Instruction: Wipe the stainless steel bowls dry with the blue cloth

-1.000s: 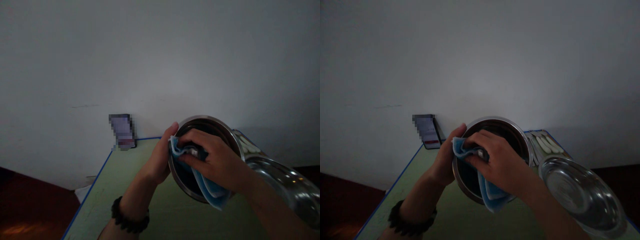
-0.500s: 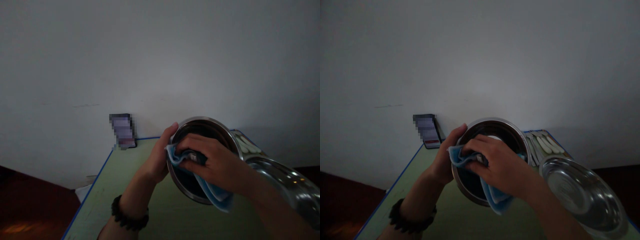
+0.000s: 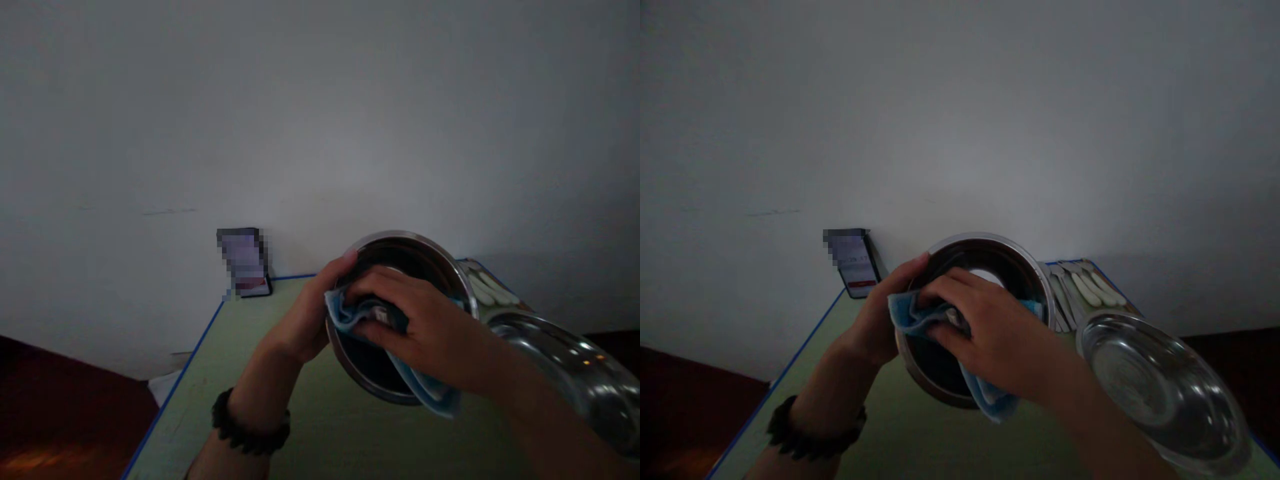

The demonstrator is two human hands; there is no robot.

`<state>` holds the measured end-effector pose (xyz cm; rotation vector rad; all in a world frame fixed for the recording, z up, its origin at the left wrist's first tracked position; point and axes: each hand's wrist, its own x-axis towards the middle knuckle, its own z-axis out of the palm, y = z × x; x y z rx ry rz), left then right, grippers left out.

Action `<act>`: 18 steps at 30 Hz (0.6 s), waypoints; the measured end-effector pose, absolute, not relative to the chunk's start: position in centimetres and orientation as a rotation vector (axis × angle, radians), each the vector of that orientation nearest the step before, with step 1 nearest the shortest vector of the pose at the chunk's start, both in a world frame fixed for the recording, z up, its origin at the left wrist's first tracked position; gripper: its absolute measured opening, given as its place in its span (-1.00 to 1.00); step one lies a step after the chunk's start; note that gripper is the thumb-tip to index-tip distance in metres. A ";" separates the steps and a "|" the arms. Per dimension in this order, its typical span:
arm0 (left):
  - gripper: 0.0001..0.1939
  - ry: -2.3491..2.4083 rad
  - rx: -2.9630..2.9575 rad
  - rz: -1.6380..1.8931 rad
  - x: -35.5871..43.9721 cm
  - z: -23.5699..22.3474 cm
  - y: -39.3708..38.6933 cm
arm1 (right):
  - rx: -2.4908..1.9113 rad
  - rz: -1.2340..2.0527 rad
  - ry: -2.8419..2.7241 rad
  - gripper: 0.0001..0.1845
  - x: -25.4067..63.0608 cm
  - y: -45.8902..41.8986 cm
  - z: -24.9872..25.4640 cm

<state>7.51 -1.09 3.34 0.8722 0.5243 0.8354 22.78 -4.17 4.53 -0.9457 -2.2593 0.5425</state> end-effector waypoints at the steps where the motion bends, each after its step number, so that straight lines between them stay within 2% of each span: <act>1: -0.64 0.537 0.878 0.834 7.5 3.3 -1.0 | -0.941 0.555 -2.278 -0.76 22.8 -4.1 4.5; 18: -0.60 0.617 0.898 0.779 7.6 2.9 -0.9 | -0.835 0.771 -2.536 -0.73 24.3 -4.1 5.0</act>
